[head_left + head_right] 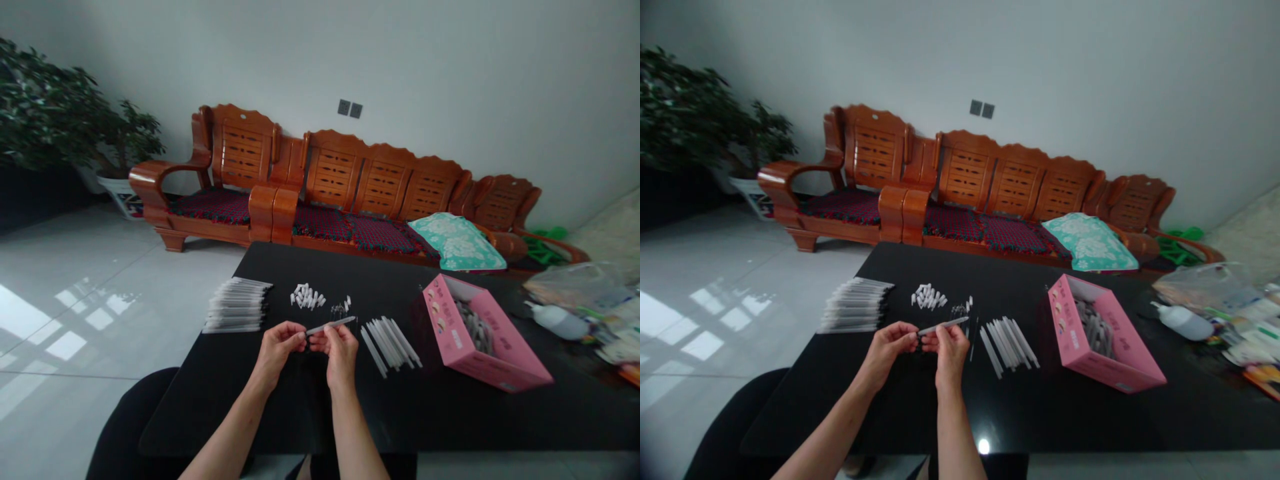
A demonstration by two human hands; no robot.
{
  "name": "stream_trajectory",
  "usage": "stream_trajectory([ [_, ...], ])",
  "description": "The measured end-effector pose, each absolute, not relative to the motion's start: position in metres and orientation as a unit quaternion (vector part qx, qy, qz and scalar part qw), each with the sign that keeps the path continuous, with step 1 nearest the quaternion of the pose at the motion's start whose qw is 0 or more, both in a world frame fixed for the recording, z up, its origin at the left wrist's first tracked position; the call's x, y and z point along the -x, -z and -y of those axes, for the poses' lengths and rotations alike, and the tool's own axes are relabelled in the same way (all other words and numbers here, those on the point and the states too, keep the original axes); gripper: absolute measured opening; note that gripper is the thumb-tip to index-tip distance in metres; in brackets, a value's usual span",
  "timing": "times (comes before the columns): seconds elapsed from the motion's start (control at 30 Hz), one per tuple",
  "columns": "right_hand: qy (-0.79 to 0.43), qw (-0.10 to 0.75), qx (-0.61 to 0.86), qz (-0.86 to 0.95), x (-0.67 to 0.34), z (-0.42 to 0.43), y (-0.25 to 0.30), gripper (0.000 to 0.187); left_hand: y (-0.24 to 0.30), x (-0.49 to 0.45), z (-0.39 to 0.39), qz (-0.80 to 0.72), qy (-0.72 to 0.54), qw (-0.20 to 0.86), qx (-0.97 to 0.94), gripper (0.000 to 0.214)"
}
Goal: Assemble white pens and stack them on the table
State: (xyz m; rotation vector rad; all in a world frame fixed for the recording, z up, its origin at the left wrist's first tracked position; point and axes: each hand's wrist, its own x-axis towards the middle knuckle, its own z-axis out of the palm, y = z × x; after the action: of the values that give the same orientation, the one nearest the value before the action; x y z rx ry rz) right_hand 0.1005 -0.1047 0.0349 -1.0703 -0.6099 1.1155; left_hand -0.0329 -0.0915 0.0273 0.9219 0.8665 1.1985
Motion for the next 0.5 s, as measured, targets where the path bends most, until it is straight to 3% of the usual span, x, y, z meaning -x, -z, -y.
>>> stream_trajectory([
  [0.5,-0.490,0.671,0.488,0.267,-0.0990,0.1055,-0.0377,0.025,-0.0282,0.0323,0.0929,-0.389,-0.531,0.639,-0.399,0.025],
])
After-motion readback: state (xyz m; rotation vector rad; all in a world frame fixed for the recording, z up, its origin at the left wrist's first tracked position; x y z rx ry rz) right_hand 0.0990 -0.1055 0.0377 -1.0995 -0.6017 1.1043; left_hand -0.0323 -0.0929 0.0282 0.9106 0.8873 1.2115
